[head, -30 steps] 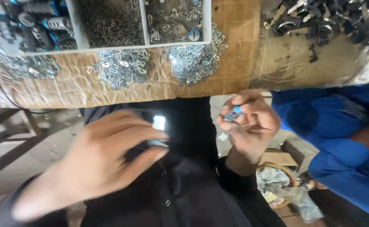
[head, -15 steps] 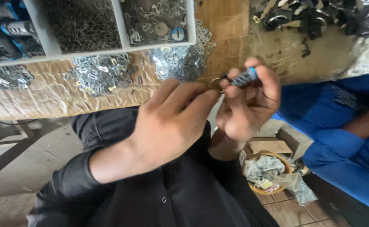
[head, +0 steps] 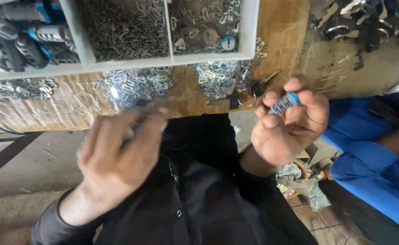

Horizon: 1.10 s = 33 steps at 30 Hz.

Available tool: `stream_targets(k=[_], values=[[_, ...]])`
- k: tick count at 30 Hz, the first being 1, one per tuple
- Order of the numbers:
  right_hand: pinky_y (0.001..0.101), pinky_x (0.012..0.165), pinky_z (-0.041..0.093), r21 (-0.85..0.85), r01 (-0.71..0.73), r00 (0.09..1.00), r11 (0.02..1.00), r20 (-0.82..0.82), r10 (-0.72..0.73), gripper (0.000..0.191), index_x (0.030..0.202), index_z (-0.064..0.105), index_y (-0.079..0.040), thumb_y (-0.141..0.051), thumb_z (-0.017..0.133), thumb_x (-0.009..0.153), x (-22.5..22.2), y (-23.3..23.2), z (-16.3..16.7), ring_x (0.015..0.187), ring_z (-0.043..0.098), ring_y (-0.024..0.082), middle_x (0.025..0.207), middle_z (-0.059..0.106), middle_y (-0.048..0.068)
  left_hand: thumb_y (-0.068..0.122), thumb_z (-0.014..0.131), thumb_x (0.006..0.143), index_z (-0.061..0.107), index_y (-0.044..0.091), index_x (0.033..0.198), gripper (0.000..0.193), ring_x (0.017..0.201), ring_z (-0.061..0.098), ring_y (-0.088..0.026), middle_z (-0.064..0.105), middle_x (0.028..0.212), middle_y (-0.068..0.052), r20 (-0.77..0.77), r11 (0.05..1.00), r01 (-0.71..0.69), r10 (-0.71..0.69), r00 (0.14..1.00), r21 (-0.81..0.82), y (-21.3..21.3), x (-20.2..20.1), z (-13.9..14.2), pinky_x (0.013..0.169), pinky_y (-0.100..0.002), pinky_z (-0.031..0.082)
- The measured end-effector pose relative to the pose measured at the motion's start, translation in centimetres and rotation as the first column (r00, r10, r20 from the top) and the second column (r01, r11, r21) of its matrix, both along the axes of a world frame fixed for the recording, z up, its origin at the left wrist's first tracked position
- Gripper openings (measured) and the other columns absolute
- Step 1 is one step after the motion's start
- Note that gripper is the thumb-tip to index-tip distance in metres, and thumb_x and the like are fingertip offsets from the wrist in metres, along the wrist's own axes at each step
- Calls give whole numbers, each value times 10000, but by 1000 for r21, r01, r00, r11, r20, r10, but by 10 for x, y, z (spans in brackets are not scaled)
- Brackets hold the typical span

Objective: The person picks small lock pins and springs from a compartment box and inserts them one at a time into a lock cylinder plug held in the other hand, occasionally using a small metal tool, and sets finished plugs among the pile of lock parts on the bench.

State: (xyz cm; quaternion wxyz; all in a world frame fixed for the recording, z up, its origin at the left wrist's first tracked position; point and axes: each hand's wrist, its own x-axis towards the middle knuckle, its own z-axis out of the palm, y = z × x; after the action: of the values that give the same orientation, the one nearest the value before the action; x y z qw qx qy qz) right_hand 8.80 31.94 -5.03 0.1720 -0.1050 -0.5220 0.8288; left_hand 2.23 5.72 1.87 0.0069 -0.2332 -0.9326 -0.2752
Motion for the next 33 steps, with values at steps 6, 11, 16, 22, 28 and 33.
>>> stream_targets(k=[6, 11, 16, 22, 28, 33], values=[[277, 717, 671, -15, -185, 983, 983, -11, 185, 588, 1331, 583, -93, 172, 751, 833, 15, 9, 24, 1081, 660, 237, 1350, 550, 145, 73, 812, 874, 780, 45, 1163, 292, 691, 581, -168, 560, 890, -47, -92, 996, 85, -84, 992, 4, -1, -1, -11, 565, -299, 490], [281, 733, 669, 29, -382, 924, 924, 14, 382, 554, 1357, 606, -76, 153, 744, 872, 13, -34, 34, 962, 688, 214, 1301, 597, 166, -18, 813, 873, 764, 59, 1157, 298, 725, 577, -205, 569, 920, -75, -64, 995, -76, 72, 995, -59, -54, 23, -9, 626, -338, 506], [352, 795, 659, -185, -666, 728, 723, 53, 684, 469, 1269, 660, -16, 176, 781, 858, -3, -90, 29, 1008, 695, 279, 1261, 585, 212, -21, 777, 916, 690, 71, 1306, 410, 888, 640, -261, 638, 1108, -97, 41, 969, -245, 247, 968, -38, -94, 46, -10, 776, -374, 541], [376, 751, 696, -180, -763, 620, 621, 66, 782, 393, 1204, 663, 9, 109, 819, 857, -20, -130, 28, 956, 737, 288, 1256, 603, 223, 159, 828, 899, 639, 36, 1376, 528, 747, 619, -247, 603, 888, -103, 8, 957, -253, 257, 966, -145, -97, 20, -5, 632, -365, 510], [351, 704, 695, -44, -725, 686, 687, 30, 727, 398, 1164, 664, -26, 65, 859, 830, -23, -134, 42, 942, 749, 265, 1180, 642, 190, 107, 800, 963, 649, 69, 1358, 424, 846, 616, -219, 623, 1016, -50, 55, 963, -267, 265, 963, 33, -116, 28, -11, 696, -341, 519], [350, 704, 694, -24, -697, 708, 717, 130, 694, 388, 1161, 658, -32, 75, 847, 840, -27, -138, 40, 988, 729, 279, 1194, 621, 191, 158, 815, 863, 692, 81, 1321, 481, 830, 606, -241, 591, 998, -55, 25, 972, -235, 235, 972, -10, -124, 36, -23, 673, -351, 510]])
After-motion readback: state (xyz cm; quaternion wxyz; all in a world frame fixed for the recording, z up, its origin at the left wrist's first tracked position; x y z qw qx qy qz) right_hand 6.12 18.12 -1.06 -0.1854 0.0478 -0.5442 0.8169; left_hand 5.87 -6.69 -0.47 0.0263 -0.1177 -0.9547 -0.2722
